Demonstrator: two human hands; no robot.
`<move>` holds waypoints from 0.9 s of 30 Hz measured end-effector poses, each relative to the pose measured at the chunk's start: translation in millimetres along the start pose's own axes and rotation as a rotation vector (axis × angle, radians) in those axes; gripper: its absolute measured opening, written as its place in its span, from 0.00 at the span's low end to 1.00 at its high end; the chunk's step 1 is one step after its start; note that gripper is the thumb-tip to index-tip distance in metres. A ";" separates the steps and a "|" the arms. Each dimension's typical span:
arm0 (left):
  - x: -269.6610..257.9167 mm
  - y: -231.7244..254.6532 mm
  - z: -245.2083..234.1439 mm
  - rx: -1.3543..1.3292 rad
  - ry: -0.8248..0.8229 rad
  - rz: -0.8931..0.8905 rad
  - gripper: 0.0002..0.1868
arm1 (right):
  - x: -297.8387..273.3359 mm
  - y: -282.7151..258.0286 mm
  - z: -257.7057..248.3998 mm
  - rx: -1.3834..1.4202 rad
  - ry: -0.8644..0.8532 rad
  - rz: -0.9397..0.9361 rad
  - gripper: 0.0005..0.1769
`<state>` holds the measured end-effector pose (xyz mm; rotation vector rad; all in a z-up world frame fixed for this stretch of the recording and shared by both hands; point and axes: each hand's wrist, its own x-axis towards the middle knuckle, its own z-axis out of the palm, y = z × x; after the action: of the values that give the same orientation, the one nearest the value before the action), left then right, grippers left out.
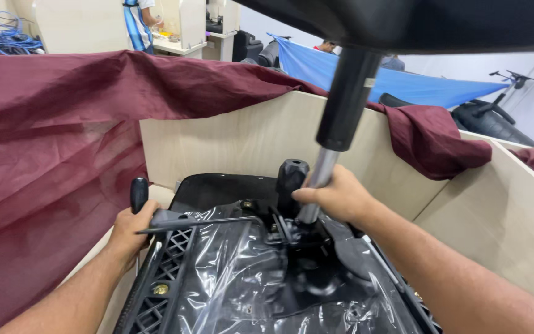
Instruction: The person uses a screwdriver to tighten screws on the underside of a chair base, securing the central support column to the base plate. The hands repeatedly rotate the screwdriver to fasten multiple screws while stabilizing the chair structure.
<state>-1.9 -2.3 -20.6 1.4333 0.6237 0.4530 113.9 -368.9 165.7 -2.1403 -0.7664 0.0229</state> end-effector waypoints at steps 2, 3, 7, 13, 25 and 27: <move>-1.0 4.8 8.4 0.016 0.020 -0.038 0.16 | 8.8 8.2 -13.7 -0.010 0.004 0.074 0.13; -2.4 7.0 10.6 0.012 0.021 -0.040 0.16 | 7.5 10.1 -17.9 -0.009 0.013 0.117 0.13; 1.1 0.3 13.1 -0.126 0.010 0.008 0.16 | -6.4 -13.2 3.8 -0.073 0.156 0.293 0.16; 8.8 -4.0 10.7 -0.007 0.085 -0.079 0.16 | -22.7 -30.2 37.0 -0.156 0.119 0.122 0.17; 6.8 -4.3 6.7 -0.070 0.058 0.032 0.18 | -5.1 -4.1 15.0 -0.098 0.210 0.208 0.16; 13.4 -22.4 10.4 -0.070 0.096 0.051 0.17 | -11.0 -15.4 29.2 -0.128 0.226 0.203 0.15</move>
<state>13.2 -3.9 -44.2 1.3691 0.6434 0.5809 89.1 -346.8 155.4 -2.2865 -0.4280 -0.1629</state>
